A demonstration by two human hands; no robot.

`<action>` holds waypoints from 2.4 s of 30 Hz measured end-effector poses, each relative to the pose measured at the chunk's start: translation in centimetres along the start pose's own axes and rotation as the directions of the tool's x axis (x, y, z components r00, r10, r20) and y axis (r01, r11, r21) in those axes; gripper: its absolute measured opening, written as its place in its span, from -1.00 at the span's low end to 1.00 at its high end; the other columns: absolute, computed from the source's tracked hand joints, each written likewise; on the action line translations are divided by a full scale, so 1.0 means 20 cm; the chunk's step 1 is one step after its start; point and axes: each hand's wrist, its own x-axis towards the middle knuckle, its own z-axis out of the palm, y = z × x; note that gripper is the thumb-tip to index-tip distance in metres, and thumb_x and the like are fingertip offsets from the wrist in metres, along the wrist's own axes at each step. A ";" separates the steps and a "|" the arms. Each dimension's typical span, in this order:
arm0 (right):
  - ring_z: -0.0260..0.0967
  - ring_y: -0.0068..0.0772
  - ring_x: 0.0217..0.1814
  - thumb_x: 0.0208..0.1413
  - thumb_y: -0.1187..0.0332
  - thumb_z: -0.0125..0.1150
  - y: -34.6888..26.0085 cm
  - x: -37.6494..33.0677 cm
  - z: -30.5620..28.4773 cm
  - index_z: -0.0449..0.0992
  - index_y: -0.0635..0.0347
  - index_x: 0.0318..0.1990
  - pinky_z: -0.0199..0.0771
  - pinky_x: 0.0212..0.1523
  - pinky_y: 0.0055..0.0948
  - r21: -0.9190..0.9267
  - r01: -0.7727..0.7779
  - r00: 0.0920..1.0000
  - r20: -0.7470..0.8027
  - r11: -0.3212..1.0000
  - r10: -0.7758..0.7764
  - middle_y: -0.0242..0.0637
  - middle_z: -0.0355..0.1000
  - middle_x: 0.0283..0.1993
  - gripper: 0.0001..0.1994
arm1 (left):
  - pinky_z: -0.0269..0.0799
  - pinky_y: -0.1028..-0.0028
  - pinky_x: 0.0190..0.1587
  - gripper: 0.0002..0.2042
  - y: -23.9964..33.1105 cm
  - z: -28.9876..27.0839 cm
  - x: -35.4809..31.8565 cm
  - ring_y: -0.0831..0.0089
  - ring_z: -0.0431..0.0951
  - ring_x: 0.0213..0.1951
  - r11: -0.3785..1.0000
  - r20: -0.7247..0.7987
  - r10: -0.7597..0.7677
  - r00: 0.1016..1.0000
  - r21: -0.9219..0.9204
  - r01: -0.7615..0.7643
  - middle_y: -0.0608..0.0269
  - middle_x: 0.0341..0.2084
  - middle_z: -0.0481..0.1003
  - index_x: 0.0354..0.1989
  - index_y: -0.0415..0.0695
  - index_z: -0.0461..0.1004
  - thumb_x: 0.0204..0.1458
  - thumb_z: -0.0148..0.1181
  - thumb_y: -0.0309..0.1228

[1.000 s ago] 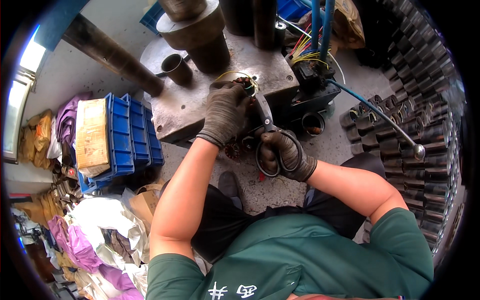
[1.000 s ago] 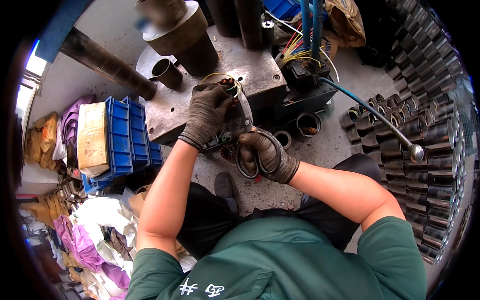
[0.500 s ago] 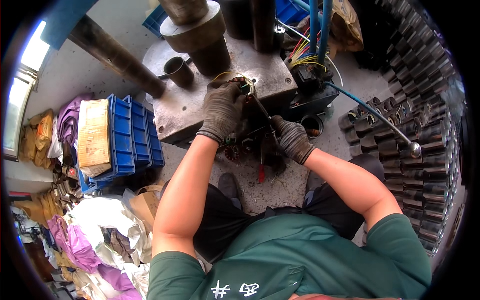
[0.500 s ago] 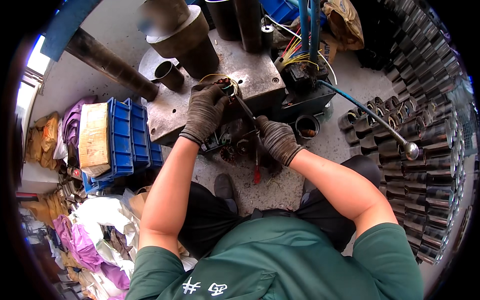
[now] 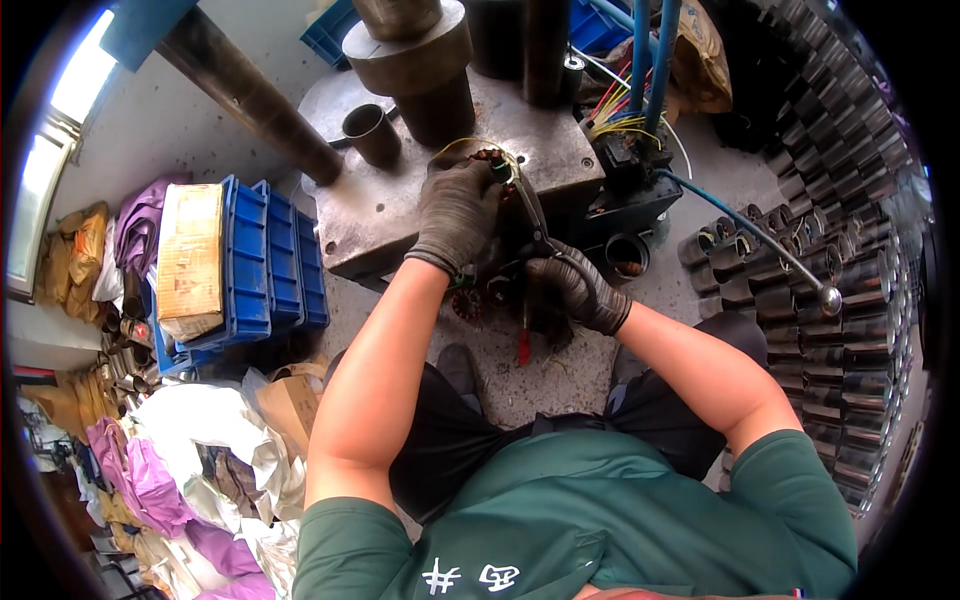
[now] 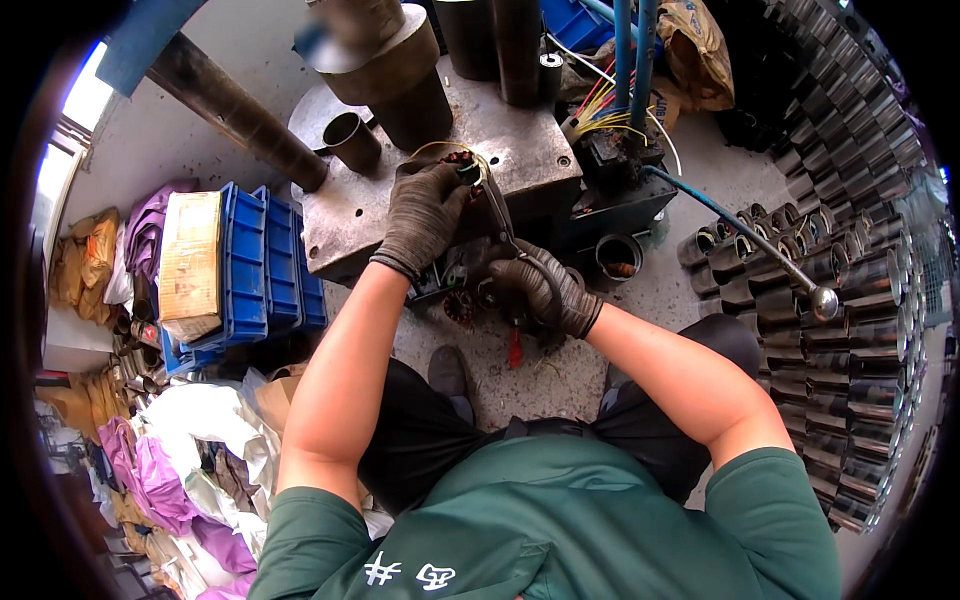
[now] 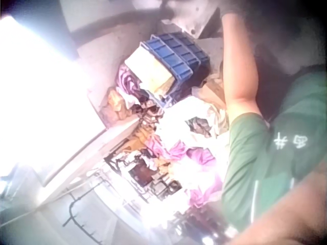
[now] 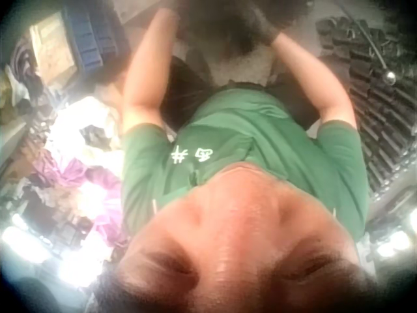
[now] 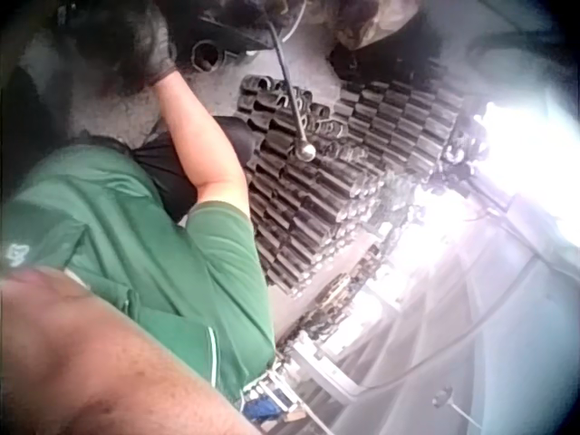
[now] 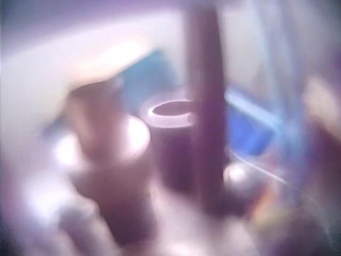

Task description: The person trims the winding on a motor stator using scissors, cuts and strips colored wires, and connects the wires to the stator coil.

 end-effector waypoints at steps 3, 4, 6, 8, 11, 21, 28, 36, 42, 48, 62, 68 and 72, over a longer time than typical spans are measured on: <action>0.26 -0.55 -0.63 0.33 0.13 0.24 -0.09 -0.02 0.04 0.53 0.13 0.06 0.32 -0.59 -0.45 0.396 -0.290 0.957 0.104 0.871 0.271 -0.43 0.41 -0.53 -0.68 | 0.50 0.08 -0.03 -0.83 0.00 0.01 0.00 -0.09 0.61 -0.16 1.000 -0.026 0.021 0.999 0.023 -0.020 -0.10 -0.27 0.63 -0.20 -0.16 0.64 0.08 0.32 -0.37; 0.17 -0.59 -0.66 0.34 0.13 0.22 -0.12 -0.03 0.06 0.52 0.09 0.03 0.22 -0.63 -0.51 0.544 -0.329 0.944 0.178 0.772 0.277 -0.48 0.32 -0.57 -0.72 | 0.50 0.09 -0.03 -0.83 0.00 0.00 0.00 -0.09 0.61 -0.16 0.999 -0.030 0.025 0.999 0.049 -0.024 -0.10 -0.26 0.63 -0.20 -0.16 0.64 0.08 0.32 -0.38; 0.08 -0.63 -0.69 0.35 0.14 0.21 -0.12 -0.03 0.06 0.51 0.05 -0.01 0.11 -0.67 -0.57 0.670 -0.364 0.931 0.249 0.647 0.267 -0.53 0.22 -0.61 -0.76 | 0.50 0.09 -0.02 -0.83 0.00 0.01 0.00 -0.08 0.61 -0.15 0.999 -0.028 0.026 0.999 0.048 -0.024 -0.09 -0.26 0.63 -0.20 -0.16 0.64 0.08 0.32 -0.38; 0.05 -0.64 -0.71 0.38 0.16 0.16 -0.11 -0.02 0.05 0.46 0.00 -0.05 0.04 -0.71 -0.59 0.753 -0.401 0.913 0.373 0.522 0.163 -0.56 0.14 -0.63 -0.82 | 0.50 0.09 -0.02 -0.83 0.01 0.01 0.00 -0.08 0.61 -0.14 0.999 -0.024 0.025 0.999 0.049 -0.024 -0.08 -0.26 0.63 -0.20 -0.17 0.64 0.08 0.32 -0.38; 0.04 -0.65 -0.73 0.37 0.21 0.16 -0.13 -0.02 0.04 0.46 0.00 -0.04 0.00 -0.73 -0.61 0.779 -0.428 0.901 0.410 0.458 0.144 -0.56 0.15 -0.63 -0.84 | 0.49 0.10 -0.02 -0.84 0.02 0.00 0.00 -0.08 0.61 -0.14 0.999 -0.016 0.030 0.999 0.013 -0.030 -0.08 -0.26 0.63 -0.21 -0.17 0.64 0.08 0.32 -0.38; 0.20 -0.63 -0.65 0.26 0.40 0.17 -0.11 -0.03 0.02 0.48 0.16 0.00 0.23 -0.63 -0.57 0.423 -0.351 0.935 0.118 0.835 0.333 -0.48 0.33 -0.54 -0.81 | 0.49 0.11 0.07 -0.83 0.03 -0.01 0.00 -0.11 0.57 -0.04 1.000 -0.011 0.016 1.000 0.018 -0.016 -0.09 -0.17 0.63 -0.18 -0.16 0.64 0.09 0.32 -0.39; 0.45 -0.44 -0.26 0.23 0.34 0.22 0.05 -0.01 -0.01 0.52 0.24 0.06 0.51 -0.19 -0.35 -0.462 -0.017 0.993 -0.110 0.887 -0.038 -0.24 0.58 -0.25 -0.71 | 0.47 0.10 0.10 -0.79 0.04 -0.03 0.01 -0.12 0.57 -0.04 0.998 0.059 -0.030 0.998 0.054 0.027 -0.11 -0.17 0.63 -0.13 -0.16 0.65 0.09 0.32 -0.38; 0.53 -0.31 -0.18 0.24 0.39 0.31 0.04 0.19 -0.17 0.48 0.24 0.06 0.54 -0.11 -0.30 -0.537 0.063 0.929 -0.276 0.841 -0.246 -0.19 0.60 -0.15 -0.71 | 0.46 0.13 0.16 -0.75 0.03 0.02 -0.03 -0.08 0.53 0.05 1.000 0.038 0.001 0.999 0.010 -0.001 -0.12 -0.14 0.61 -0.07 -0.12 0.66 0.05 0.35 -0.41; 0.41 -0.49 -0.24 0.24 0.44 0.30 0.21 -0.02 -0.07 0.41 0.16 0.13 0.49 -0.16 -0.37 0.081 -0.046 0.937 -0.343 0.996 0.071 -0.36 0.49 -0.20 -0.66 | 0.48 0.14 0.12 -0.79 0.01 0.03 -0.04 -0.05 0.56 -0.01 0.992 -0.014 -0.062 0.998 -0.107 0.060 -0.11 -0.12 0.60 -0.11 -0.10 0.66 0.08 0.35 -0.39; 0.41 -0.38 -0.16 0.20 0.44 0.33 0.22 -0.29 -0.12 0.36 0.18 0.19 0.49 -0.13 -0.31 -0.505 -0.077 0.986 0.091 0.860 0.142 -0.29 0.49 -0.14 -0.57 | 0.48 0.11 0.06 -0.83 -0.01 0.05 -0.02 -0.07 0.58 -0.05 0.937 -0.024 -0.204 0.979 -0.295 0.188 -0.12 -0.13 0.59 -0.13 -0.11 0.63 0.14 0.31 -0.36; 0.49 -0.47 -0.01 0.17 0.27 0.49 -0.45 -0.04 -0.12 0.27 0.26 0.42 0.55 0.04 -0.42 -0.265 -0.121 0.993 -0.049 0.957 0.112 -0.23 0.51 -0.04 -0.28 | 0.52 0.14 0.03 -0.77 -0.04 0.00 -0.01 -0.05 0.63 -0.08 0.992 -0.006 -0.052 0.999 -0.115 0.051 -0.12 -0.17 0.63 -0.09 -0.17 0.62 0.08 0.31 -0.42; 0.60 -0.15 0.02 0.06 0.28 0.49 -0.46 0.17 -0.25 0.40 0.27 0.32 0.57 0.11 -0.27 -0.635 -0.042 0.978 -0.183 0.771 -0.097 0.04 0.62 -0.05 -0.34 | 0.51 0.11 0.04 -0.72 0.04 0.01 -0.02 -0.06 0.61 -0.09 0.999 -0.065 -0.017 0.998 0.045 0.020 -0.14 -0.22 0.62 -0.09 -0.15 0.65 0.01 0.37 -0.38; 0.59 0.11 0.04 0.15 0.06 0.33 -0.42 0.34 -0.38 0.57 0.14 0.16 0.58 0.11 -0.12 -0.884 -0.141 0.958 -0.235 0.446 -0.163 0.12 0.62 -0.10 -0.50 | 0.50 0.10 0.02 -0.77 0.03 0.05 0.01 -0.07 0.60 -0.11 0.998 -0.074 -0.051 0.996 -0.024 0.049 -0.12 -0.22 0.61 -0.18 -0.16 0.67 0.01 0.39 -0.35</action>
